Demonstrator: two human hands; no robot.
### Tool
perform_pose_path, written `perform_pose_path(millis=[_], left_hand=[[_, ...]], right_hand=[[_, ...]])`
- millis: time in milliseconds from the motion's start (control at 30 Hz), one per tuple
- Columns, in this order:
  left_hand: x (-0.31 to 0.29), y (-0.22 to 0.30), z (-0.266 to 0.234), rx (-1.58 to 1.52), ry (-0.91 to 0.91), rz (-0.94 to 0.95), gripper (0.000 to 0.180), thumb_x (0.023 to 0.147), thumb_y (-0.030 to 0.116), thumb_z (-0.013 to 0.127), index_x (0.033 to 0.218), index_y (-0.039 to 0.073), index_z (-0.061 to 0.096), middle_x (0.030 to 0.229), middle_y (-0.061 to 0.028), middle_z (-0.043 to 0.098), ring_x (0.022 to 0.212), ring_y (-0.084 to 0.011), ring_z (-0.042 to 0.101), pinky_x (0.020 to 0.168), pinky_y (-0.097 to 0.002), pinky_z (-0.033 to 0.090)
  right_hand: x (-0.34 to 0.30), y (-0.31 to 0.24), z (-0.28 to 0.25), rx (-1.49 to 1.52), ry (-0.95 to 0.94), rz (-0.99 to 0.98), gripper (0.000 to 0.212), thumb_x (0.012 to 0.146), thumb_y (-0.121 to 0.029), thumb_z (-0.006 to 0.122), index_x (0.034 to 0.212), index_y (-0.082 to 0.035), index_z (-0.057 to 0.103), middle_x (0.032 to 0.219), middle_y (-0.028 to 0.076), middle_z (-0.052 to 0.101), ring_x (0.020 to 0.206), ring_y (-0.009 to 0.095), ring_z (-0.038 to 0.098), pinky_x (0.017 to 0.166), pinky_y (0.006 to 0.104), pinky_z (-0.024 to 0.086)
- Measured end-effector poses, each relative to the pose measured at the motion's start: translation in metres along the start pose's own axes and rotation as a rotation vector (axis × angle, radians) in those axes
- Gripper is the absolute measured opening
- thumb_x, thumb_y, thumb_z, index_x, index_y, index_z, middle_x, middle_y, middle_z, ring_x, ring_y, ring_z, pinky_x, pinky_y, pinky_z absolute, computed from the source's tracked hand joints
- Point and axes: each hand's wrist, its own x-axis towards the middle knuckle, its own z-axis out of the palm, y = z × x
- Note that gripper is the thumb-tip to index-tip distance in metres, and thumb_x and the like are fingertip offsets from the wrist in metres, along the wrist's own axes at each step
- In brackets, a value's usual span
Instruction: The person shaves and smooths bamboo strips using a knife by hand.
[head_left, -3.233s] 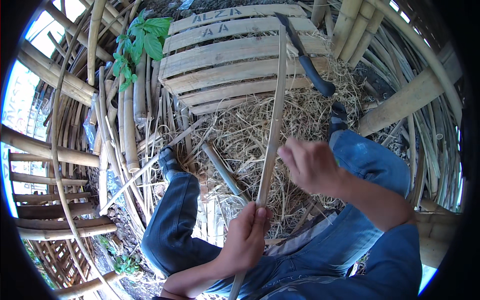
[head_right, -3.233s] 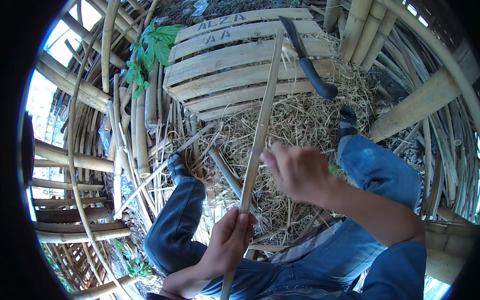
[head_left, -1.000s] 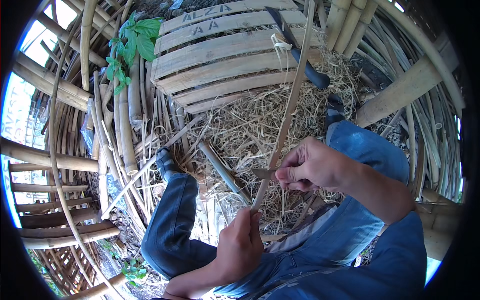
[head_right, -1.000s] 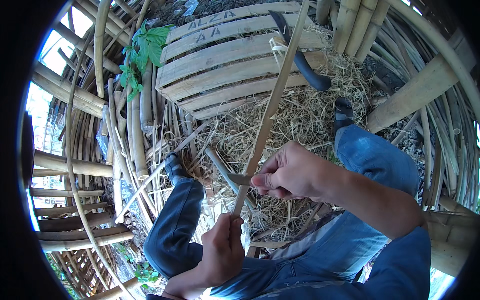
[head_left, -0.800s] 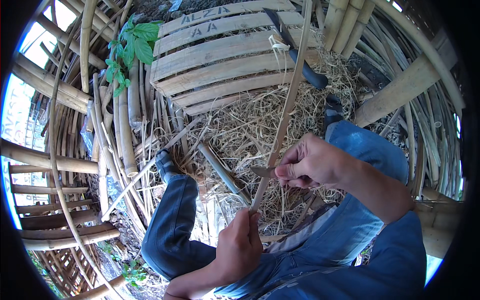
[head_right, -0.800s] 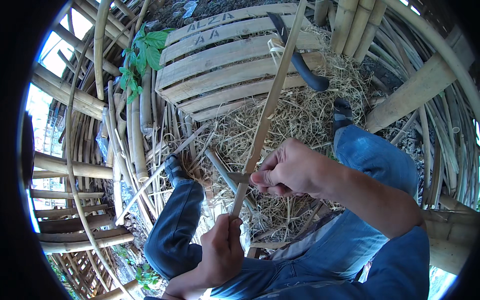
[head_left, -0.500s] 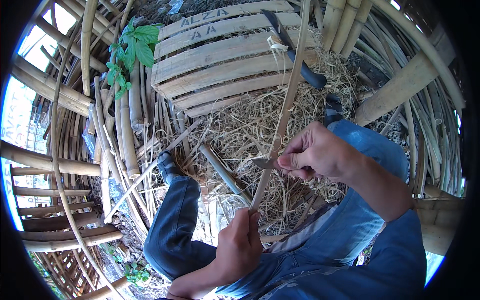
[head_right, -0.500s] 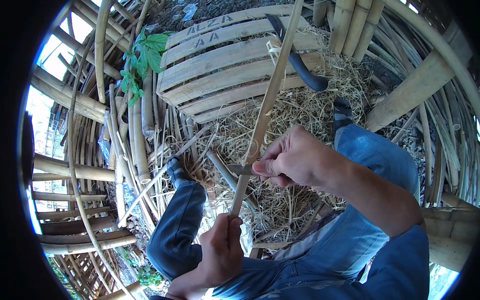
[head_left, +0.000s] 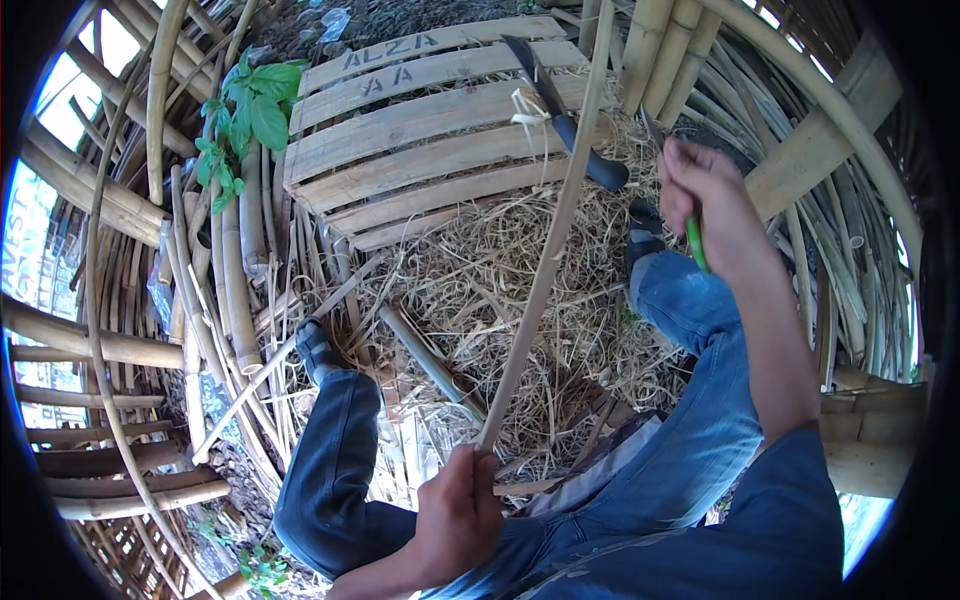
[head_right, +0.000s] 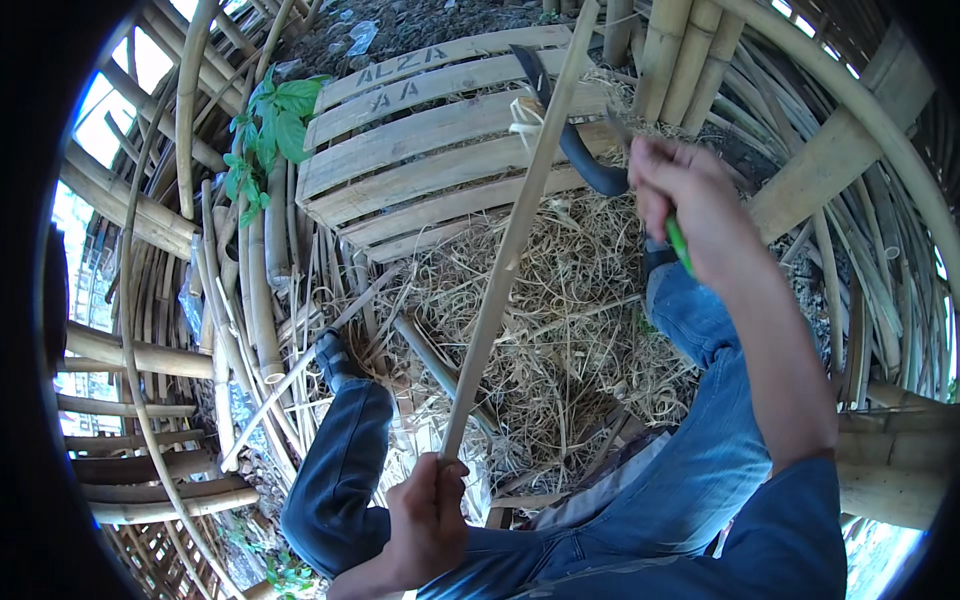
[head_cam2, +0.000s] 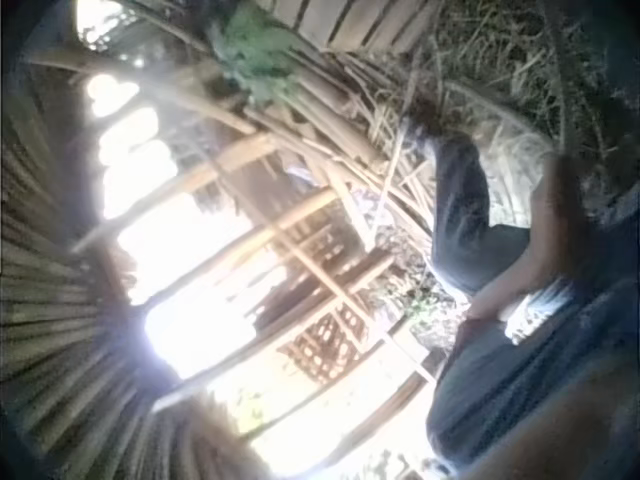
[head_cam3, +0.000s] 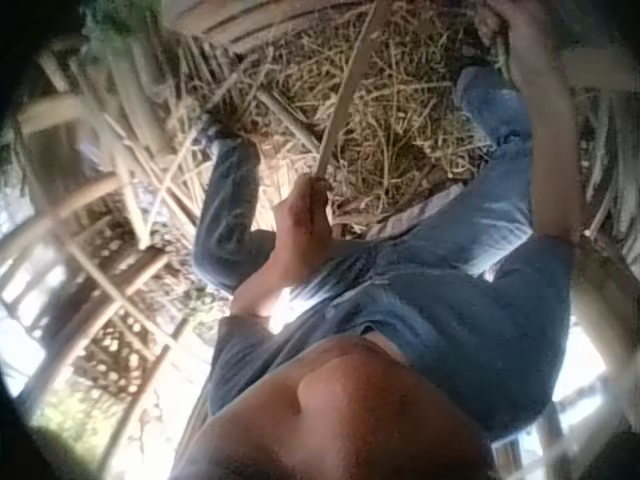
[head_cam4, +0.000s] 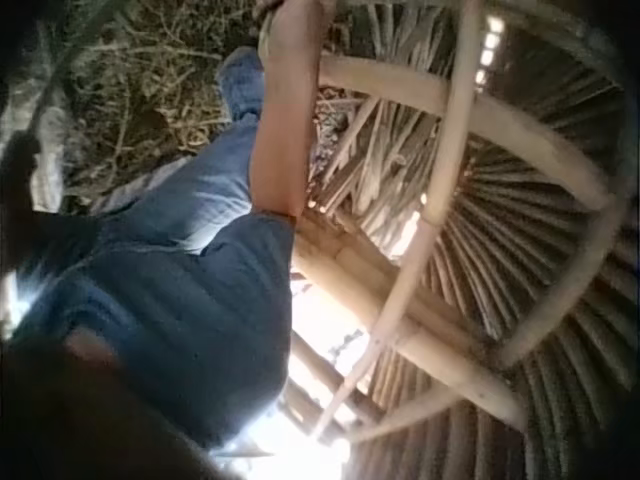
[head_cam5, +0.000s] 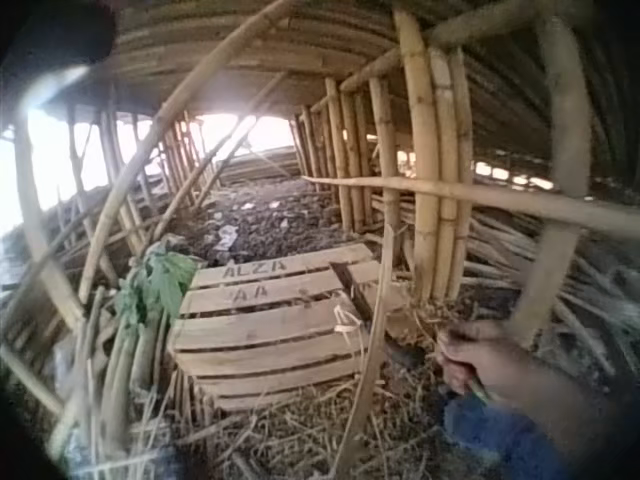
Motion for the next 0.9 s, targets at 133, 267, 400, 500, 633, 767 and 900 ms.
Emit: perform_pose_path(millis=[133, 267, 400, 500, 633, 767, 900], left_hand=[[0.004, -0.003, 0.0, -0.005, 0.001, -0.023, 0.005, 0.092, 0.004, 0.052, 0.088, 0.001, 0.049, 0.06, -0.0167, 0.055, 0.047, -0.0317, 0.057, 0.045, -0.0389, 0.041], [0.005, -0.001, 0.004, 0.009, -0.012, 0.006, 0.004, 0.092, 0.003, 0.052, 0.088, 0.001, 0.05, 0.06, -0.0166, 0.055, 0.048, -0.0324, 0.057, 0.044, -0.0389, 0.041], [0.003, -0.004, 0.01, 0.079, 0.042, 0.051, 0.004, 0.091, 0.004, 0.053, 0.089, 0.002, 0.05, 0.061, -0.0171, 0.056, 0.05, -0.0347, 0.058, 0.044, -0.0419, 0.043], [0.0, -0.003, 0.013, 0.148, 0.092, 0.068, 0.005, 0.091, 0.005, 0.054, 0.09, 0.002, 0.05, 0.061, -0.0176, 0.057, 0.05, -0.0357, 0.059, 0.044, -0.0438, 0.044], [-0.001, -0.007, 0.012, 0.164, 0.1, 0.069, 0.006, 0.091, 0.007, 0.054, 0.089, 0.002, 0.05, 0.061, -0.0179, 0.057, 0.05, -0.0364, 0.058, 0.044, -0.0443, 0.044], [-0.002, -0.008, 0.013, 0.166, 0.081, 0.048, 0.006, 0.091, 0.006, 0.054, 0.088, 0.002, 0.05, 0.06, -0.0178, 0.056, 0.05, -0.0365, 0.058, 0.043, -0.044, 0.044], [-0.004, -0.009, 0.012, 0.139, 0.09, 0.055, 0.008, 0.093, 0.004, 0.049, 0.087, 0.001, 0.053, 0.055, -0.0106, 0.051, 0.046, -0.0222, 0.054, 0.045, -0.0341, 0.042]], right_hand=[[-0.043, 0.028, 0.054, -0.449, -0.29, -0.159, 0.024, 0.094, -0.027, 0.055, 0.082, -0.007, 0.057, 0.054, -0.003, 0.048, 0.044, 0.01, 0.046, 0.041, 0.0279, 0.038], [-0.065, 0.045, 0.077, -0.79, -0.402, -0.431, 0.034, 0.095, -0.034, 0.053, 0.081, -0.003, 0.056, 0.051, 0.004, 0.053, 0.041, 0.017, 0.054, 0.04, 0.0339, 0.041], [-0.064, 0.053, 0.08, -0.95, -0.326, -0.567, 0.035, 0.096, -0.033, 0.051, 0.079, -0.003, 0.055, 0.049, 0.007, 0.054, 0.038, 0.022, 0.054, 0.038, 0.0352, 0.042], [-0.054, 0.05, 0.077, -1.033, -0.254, -0.674, 0.035, 0.096, -0.032, 0.05, 0.076, -0.004, 0.054, 0.048, 0.007, 0.053, 0.036, 0.022, 0.053, 0.036, 0.0344, 0.04], [-0.035, 0.048, 0.069, -1.093, -0.133, -0.631, 0.036, 0.097, -0.033, 0.047, 0.074, -0.007, 0.053, 0.047, 0.006, 0.052, 0.035, 0.021, 0.051, 0.033, 0.0345, 0.038], [-0.024, 0.044, 0.065, -1.171, -0.076, -0.419, 0.039, 0.097, -0.035, 0.046, 0.073, -0.006, 0.052, 0.046, 0.008, 0.051, 0.038, 0.025, 0.053, 0.038, 0.0381, 0.041], [-0.017, 0.04, 0.06, -1.157, -0.042, -0.413, 0.039, 0.097, -0.036, 0.048, 0.073, -0.005, 0.052, 0.046, 0.009, 0.051, 0.041, 0.028, 0.055, 0.042, 0.0418, 0.042]])
